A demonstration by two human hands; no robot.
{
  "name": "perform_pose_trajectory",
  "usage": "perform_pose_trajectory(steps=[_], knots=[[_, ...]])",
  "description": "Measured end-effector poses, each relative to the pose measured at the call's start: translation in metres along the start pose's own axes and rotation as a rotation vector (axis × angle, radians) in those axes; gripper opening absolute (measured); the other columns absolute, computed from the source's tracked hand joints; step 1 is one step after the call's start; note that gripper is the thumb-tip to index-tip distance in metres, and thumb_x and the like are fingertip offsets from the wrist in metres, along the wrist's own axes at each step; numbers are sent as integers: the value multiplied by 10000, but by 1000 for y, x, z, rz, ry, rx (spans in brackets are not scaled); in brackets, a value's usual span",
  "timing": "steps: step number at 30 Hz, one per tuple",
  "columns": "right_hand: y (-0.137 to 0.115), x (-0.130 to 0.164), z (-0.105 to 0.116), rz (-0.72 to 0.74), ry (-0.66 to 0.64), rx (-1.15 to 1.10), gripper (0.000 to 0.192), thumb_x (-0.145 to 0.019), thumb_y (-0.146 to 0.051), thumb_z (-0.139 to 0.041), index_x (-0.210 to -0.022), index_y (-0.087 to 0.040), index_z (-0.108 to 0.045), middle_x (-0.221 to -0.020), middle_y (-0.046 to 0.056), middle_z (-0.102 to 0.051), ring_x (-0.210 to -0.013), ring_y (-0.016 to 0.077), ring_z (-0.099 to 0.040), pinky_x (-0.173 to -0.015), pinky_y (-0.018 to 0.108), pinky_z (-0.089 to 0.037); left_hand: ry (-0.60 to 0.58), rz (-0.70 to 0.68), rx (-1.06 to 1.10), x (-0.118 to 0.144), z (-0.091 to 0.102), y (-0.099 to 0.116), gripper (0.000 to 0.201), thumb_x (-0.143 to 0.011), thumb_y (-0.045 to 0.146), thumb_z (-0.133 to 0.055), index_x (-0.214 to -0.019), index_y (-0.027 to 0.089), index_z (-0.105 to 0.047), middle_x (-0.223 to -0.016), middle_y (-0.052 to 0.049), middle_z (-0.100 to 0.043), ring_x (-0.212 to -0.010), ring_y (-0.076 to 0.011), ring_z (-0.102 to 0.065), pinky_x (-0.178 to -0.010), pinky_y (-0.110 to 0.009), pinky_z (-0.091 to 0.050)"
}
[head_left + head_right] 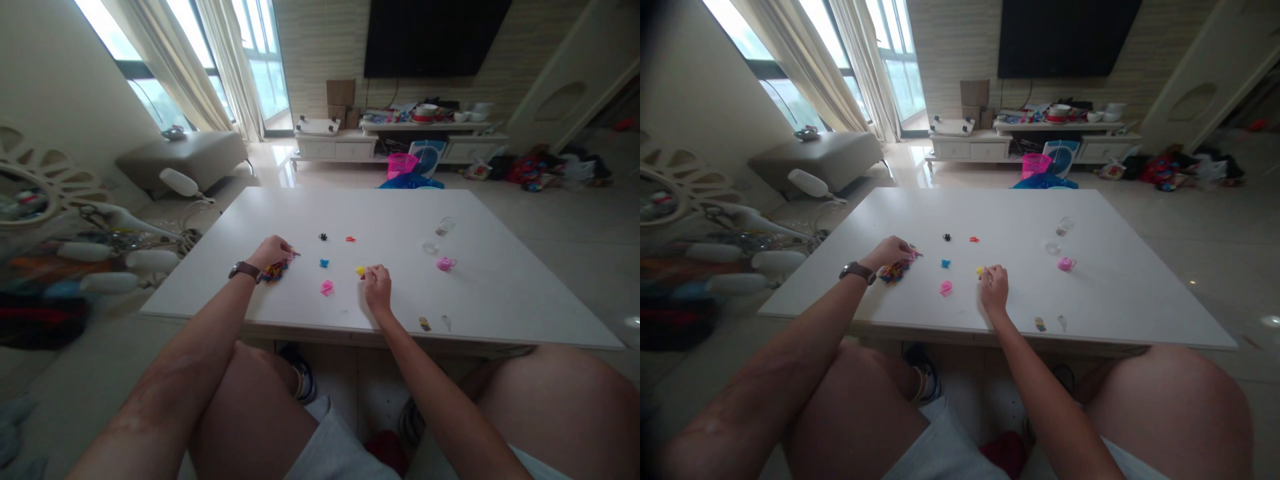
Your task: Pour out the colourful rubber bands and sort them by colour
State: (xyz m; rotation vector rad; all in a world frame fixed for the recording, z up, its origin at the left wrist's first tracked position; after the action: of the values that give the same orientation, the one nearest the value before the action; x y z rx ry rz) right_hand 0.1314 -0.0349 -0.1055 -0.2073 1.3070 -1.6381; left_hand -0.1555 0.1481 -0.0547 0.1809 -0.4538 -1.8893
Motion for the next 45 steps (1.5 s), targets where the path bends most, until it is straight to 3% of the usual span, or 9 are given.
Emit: perform_pose_trajectory(steps=[8,18,25,30,33,38,42,45], knots=[[2,0,0,-12,2,-11,343,-928,-331,-457,-627,-219,-578,-786,41,-585,-853,222,-541,-815,343,-390,-183,-23,-103,-6,-22,-12,213,-523,99,-698,-707,181,-768,-684,-27,-723,-671,-179,-653,-586,-221,-462],[1,0,0,-4,-2,-10,349,-931,-331,-453,-629,-214,-580,-784,39,-579,-842,218,-539,-809,343,-383,-200,15,-226,-10,-31,-12,208,-556,138,-646,-713,217,-756,-679,-23,-716,-657,-175,-654,-624,-223,-471],[-1,1,1,22,7,-3,344,-949,-320,-451,-656,-210,-592,-795,41,-579,-846,216,-531,-810,344,-399,-189,-20,-173,-8,-21,-11,152,-632,162,-635,-727,184,-751,-673,-30,-714,-665,-164,-649,-587,-218,-432],[-29,2,-4,229,-51,105,229,-945,-284,-487,-776,-202,-619,-859,50,-594,-895,225,-517,-845,353,-412,-122,25,-88,0,-4,-12,163,-689,205,-636,-792,162,-754,-748,-45,-738,-687,-164,-647,-572,-227,-417],[-58,-4,-31,350,-210,195,111,-912,-236,-548,-870,-201,-645,-913,56,-640,-931,224,-537,-889,351,-412,-74,69,-82,4,7,-11,167,-712,242,-641,-804,165,-756,-781,-56,-746,-697,-166,-642,-576,-230,-415],[-96,-26,-113,433,-571,428,137,-900,-220,-589,-968,-202,-707,-1018,70,-712,-1055,236,-557,-899,347,-409,20,107,-84,8,25,-4,226,-724,344,-683,-863,188,-771,-862,-74,-757,-732,-173,-650,-628,-229,-453],[-104,-41,-168,429,-727,603,196,-903,-257,-612,-1035,-184,-737,-1098,111,-715,-1125,255,-558,-948,365,-405,59,105,-84,18,35,11,245,-752,375,-671,-886,199,-778,-883,-91,-755,-756,-188,-664,-685,-253,-481],[-103,-46,-191,423,-768,658,249,-896,-317,-636,-1083,-188,-739,-1122,120,-708,-1124,263,-570,-949,372,-420,82,76,-74,28,39,24,240,-765,379,-657,-885,211,-779,-890,-88,-756,-755,-186,-664,-691,-255,-478]])
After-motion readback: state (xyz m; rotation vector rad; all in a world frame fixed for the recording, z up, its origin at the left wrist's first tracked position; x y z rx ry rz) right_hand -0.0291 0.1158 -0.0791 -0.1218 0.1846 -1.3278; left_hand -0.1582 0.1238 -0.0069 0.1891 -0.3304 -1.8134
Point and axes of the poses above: each hand's wrist, its own x-axis away from the middle knuckle, its own z-axis out of the back of the hand, y = z × x, the point moved 7 cm from there along -x, towards the middle knuckle
